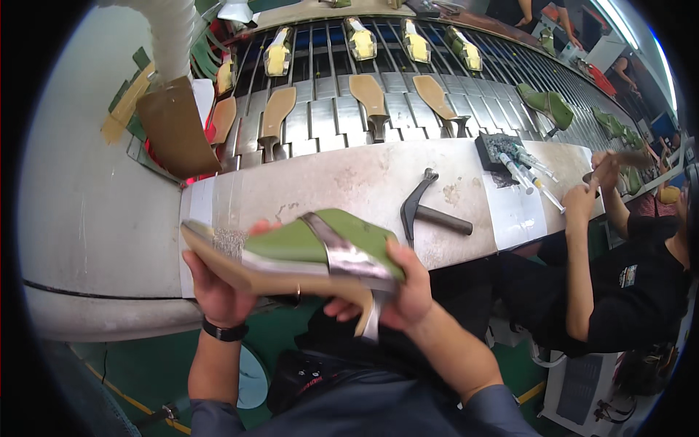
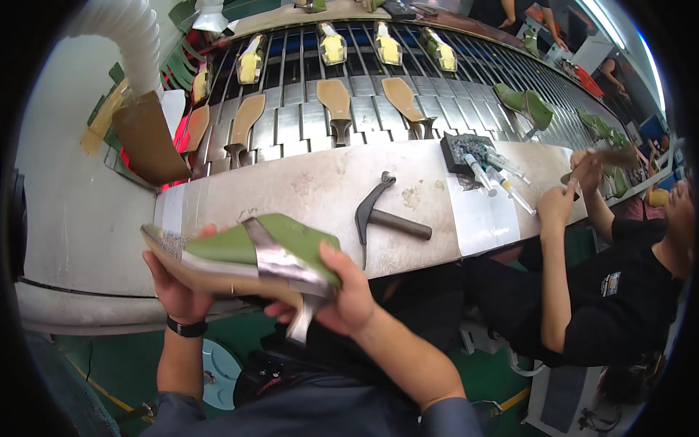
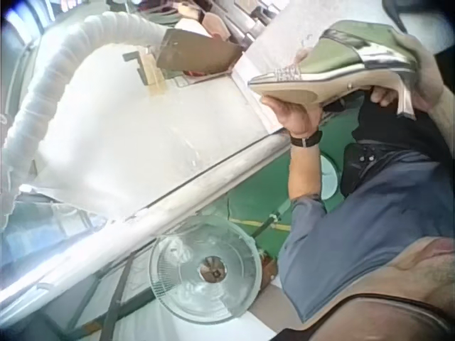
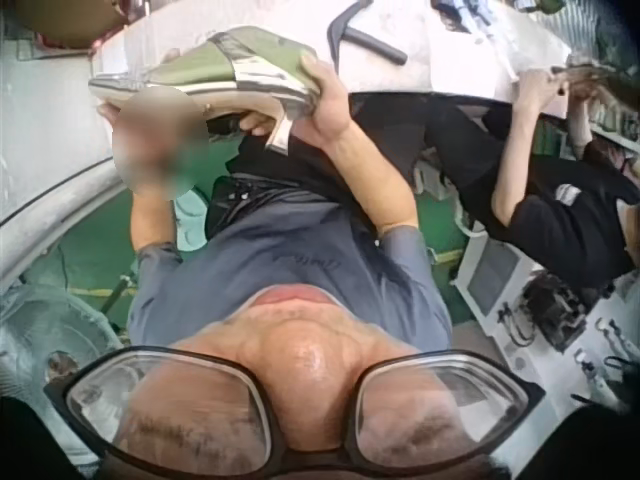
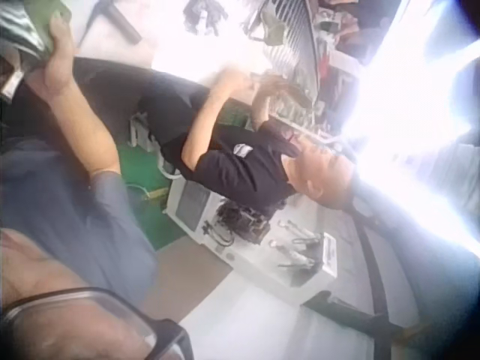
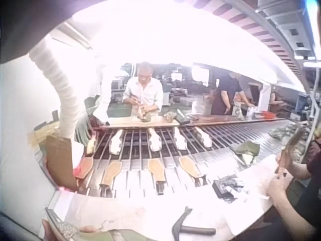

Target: The person attaches outsoles to lasted high-heeled shoes, pressing the soles into place by hand and tapping around the edges using a hammer.

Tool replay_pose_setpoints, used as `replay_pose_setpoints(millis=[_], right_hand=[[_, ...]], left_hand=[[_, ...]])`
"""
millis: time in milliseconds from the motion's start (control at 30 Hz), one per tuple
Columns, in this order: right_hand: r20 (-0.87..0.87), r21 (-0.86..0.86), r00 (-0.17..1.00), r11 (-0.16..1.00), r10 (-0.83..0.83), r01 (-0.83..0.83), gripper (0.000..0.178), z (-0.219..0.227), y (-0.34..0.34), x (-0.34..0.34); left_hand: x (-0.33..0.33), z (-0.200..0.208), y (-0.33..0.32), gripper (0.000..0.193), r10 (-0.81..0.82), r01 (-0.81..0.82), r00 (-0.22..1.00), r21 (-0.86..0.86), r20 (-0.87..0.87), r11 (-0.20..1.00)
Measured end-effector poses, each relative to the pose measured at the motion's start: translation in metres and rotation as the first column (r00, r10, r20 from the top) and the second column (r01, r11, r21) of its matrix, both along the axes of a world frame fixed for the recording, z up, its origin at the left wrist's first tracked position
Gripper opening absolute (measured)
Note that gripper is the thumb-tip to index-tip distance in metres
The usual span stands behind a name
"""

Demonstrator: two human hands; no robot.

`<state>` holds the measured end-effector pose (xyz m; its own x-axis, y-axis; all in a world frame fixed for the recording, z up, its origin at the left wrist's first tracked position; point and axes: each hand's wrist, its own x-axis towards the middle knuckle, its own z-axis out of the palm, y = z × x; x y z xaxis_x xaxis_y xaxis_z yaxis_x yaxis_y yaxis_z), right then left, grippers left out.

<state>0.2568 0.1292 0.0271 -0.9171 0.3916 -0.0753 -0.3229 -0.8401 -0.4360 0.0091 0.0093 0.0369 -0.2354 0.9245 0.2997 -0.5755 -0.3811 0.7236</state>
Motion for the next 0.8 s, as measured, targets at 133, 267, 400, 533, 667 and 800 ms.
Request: replay_pose_setpoints(millis=[133,267,400,533,667,800], right_hand=[[0.131,0.166,0.952,0.953,-0.278,0.255,0.069,0.033,-0.006,0.000],[0.101,0.492,0.806,0.733,-0.584,0.470,0.052,0.050,0.077,-0.008],[-0.002,0.853,0.490,0.254,-0.872,0.455,0.041,0.052,0.194,-0.038],[0.013,0.982,0.342,0.077,-0.939,0.175,0.040,0.037,0.268,-0.049],[0.307,0.937,0.308,0.230,-0.901,-0.263,0.051,0.016,0.294,-0.038],[-0.056,0.951,0.132,-0.093,-0.990,-0.295,0.049,0.029,0.314,-0.020]], left_hand=[[-0.009,-0.029,0.009,0.058,0.325,-0.420,0.866,-0.202,-0.380,0.884],[0.035,-0.038,0.012,0.026,0.170,-0.640,0.239,-0.023,-0.956,0.768],[0.043,-0.039,0.020,0.024,0.422,-0.396,-0.218,0.475,-0.880,0.786],[0.042,-0.043,0.021,0.024,0.441,-0.429,-0.222,0.493,-0.870,0.757],[0.037,-0.043,0.020,0.025,0.421,-0.446,-0.205,0.468,-0.883,0.763],[0.038,-0.039,0.020,0.025,0.397,-0.442,-0.181,0.435,-0.900,0.784]])
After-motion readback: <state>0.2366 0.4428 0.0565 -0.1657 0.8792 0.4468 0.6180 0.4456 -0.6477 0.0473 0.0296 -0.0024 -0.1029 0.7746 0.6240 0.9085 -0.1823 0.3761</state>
